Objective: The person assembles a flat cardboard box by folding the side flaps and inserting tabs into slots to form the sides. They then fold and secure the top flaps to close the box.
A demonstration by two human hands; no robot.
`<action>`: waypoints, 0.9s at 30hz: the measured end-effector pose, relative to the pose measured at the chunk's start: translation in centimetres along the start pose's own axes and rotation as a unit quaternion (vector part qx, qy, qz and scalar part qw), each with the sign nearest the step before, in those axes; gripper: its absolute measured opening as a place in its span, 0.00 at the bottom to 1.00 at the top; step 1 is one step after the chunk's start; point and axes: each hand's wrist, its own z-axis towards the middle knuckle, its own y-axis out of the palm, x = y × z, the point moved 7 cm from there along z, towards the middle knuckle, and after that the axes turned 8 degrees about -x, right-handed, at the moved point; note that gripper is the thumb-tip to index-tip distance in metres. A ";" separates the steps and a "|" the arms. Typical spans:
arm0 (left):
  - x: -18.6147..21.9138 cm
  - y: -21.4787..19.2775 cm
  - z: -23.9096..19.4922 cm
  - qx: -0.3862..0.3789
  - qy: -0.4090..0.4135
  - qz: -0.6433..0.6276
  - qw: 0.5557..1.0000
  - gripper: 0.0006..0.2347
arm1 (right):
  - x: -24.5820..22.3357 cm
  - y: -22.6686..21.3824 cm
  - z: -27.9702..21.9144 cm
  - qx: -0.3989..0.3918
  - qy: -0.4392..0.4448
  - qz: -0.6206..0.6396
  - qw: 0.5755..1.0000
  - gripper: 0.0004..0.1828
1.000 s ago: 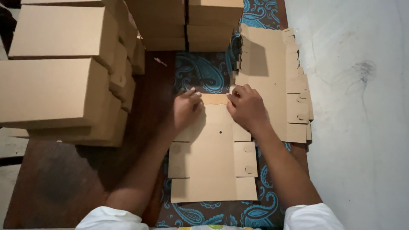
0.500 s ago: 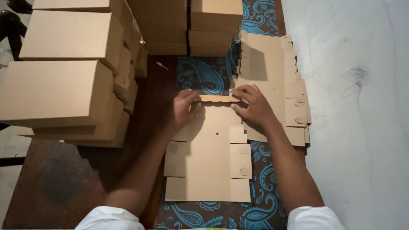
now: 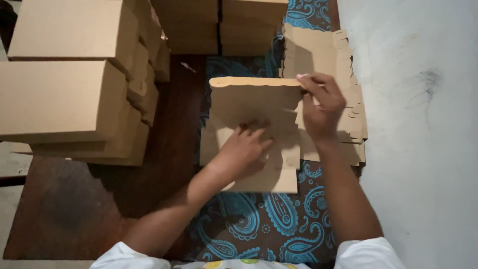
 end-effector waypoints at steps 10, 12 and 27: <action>-4.2 3.5 2.7 0.263 -0.053 0.039 0.962 0.13 | -6.9 -3.0 2.6 -0.244 -0.006 0.071 0.967 0.08; -4.1 3.4 2.2 0.354 -0.030 0.014 0.935 0.11 | -6.2 -2.0 2.1 -0.279 0.026 0.067 0.958 0.10; -7.7 13.3 4.7 0.115 -0.136 -0.136 0.975 0.26 | -3.4 3.3 -1.9 -0.554 0.171 -0.033 0.814 0.10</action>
